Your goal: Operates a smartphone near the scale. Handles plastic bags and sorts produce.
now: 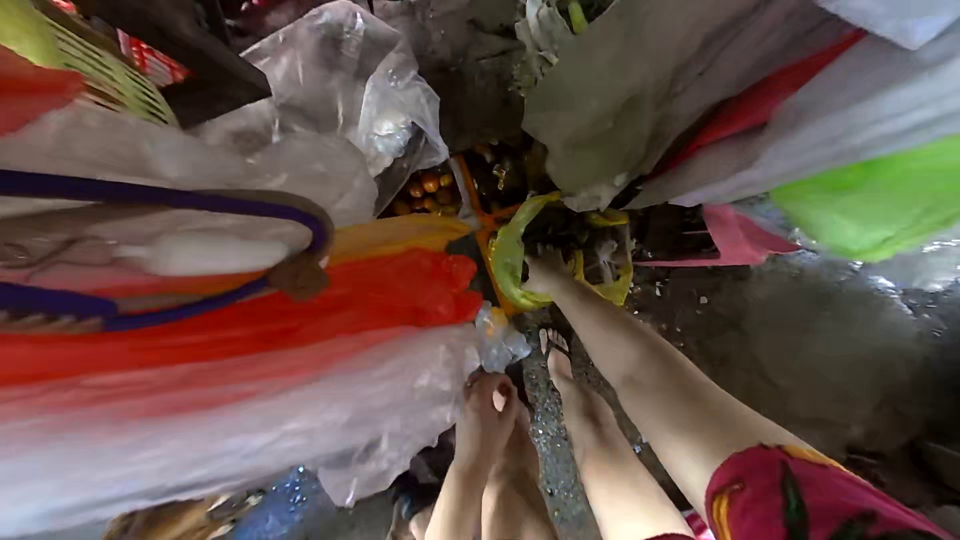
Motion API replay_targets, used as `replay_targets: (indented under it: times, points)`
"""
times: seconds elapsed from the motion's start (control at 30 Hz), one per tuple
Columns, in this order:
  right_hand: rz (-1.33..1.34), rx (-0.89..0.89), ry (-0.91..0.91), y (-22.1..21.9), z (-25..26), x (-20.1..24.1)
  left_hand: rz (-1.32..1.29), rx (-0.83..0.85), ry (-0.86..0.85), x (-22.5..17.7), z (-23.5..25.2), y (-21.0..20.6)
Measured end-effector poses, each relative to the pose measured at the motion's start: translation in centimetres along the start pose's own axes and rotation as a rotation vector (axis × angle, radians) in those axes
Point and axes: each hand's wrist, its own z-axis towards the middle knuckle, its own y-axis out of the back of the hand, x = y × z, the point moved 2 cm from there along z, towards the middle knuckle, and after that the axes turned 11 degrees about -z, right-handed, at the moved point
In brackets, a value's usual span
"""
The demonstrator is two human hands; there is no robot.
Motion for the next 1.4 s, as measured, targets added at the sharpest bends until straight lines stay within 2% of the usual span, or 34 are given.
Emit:
replay_targets:
  times: [0.13, 0.27, 0.47, 0.57, 0.67, 0.73, 0.83, 0.93, 1.03, 1.1, 1.27, 1.4]
  points:
    - [-0.005, -0.039, 0.045, -1.2, -0.5, 3.8, 0.021, 0.054, 0.117, 1.4, -0.3, 0.9]
    - [-0.048, 0.082, -0.008, -0.3, 0.1, 5.0, -0.001, 0.062, 0.140, 2.6, -1.2, 0.4]
    - [-0.044, 0.248, -0.084, 1.0, 2.0, 2.9, -0.007, 0.023, 0.105, 3.3, -1.9, -0.3]
    - [-0.026, 0.353, -0.047, 1.3, 2.3, 2.1, -0.022, -0.100, 0.062, 3.2, -2.1, -0.3]
    - [-0.020, 0.355, 0.027, 1.1, 2.9, 0.2, -0.126, -0.168, 0.072, 2.9, -2.1, -0.1]
    - [-0.022, 0.366, 0.040, 2.4, 2.1, -0.7, -0.187, -0.141, 0.078, 2.7, -2.0, 0.0]
    - [-0.003, 0.386, 0.026, 4.2, 0.7, -2.4, -0.288, -0.005, 0.152, 2.1, -1.5, 0.0]
    - [0.150, 0.290, 0.042, 4.8, -0.5, -4.3, -0.438, 0.072, 0.264, 0.5, 0.2, -0.5]
    - [0.302, 0.133, 0.097, 5.4, -2.4, -4.9, -0.677, 0.052, 0.274, -0.9, 3.6, -1.8]
    - [0.388, 0.009, 0.125, 5.7, -3.9, -5.0, -0.754, 0.098, 0.302, -1.7, 6.6, -2.7]
    - [0.630, -0.106, 0.135, 6.2, -8.8, -2.8, -0.819, 0.180, 0.577, -4.1, 12.8, -4.3]
    - [0.917, -0.206, 0.075, 4.0, -12.3, -0.6, -0.954, 0.324, 0.727, -5.3, 13.7, -4.6]
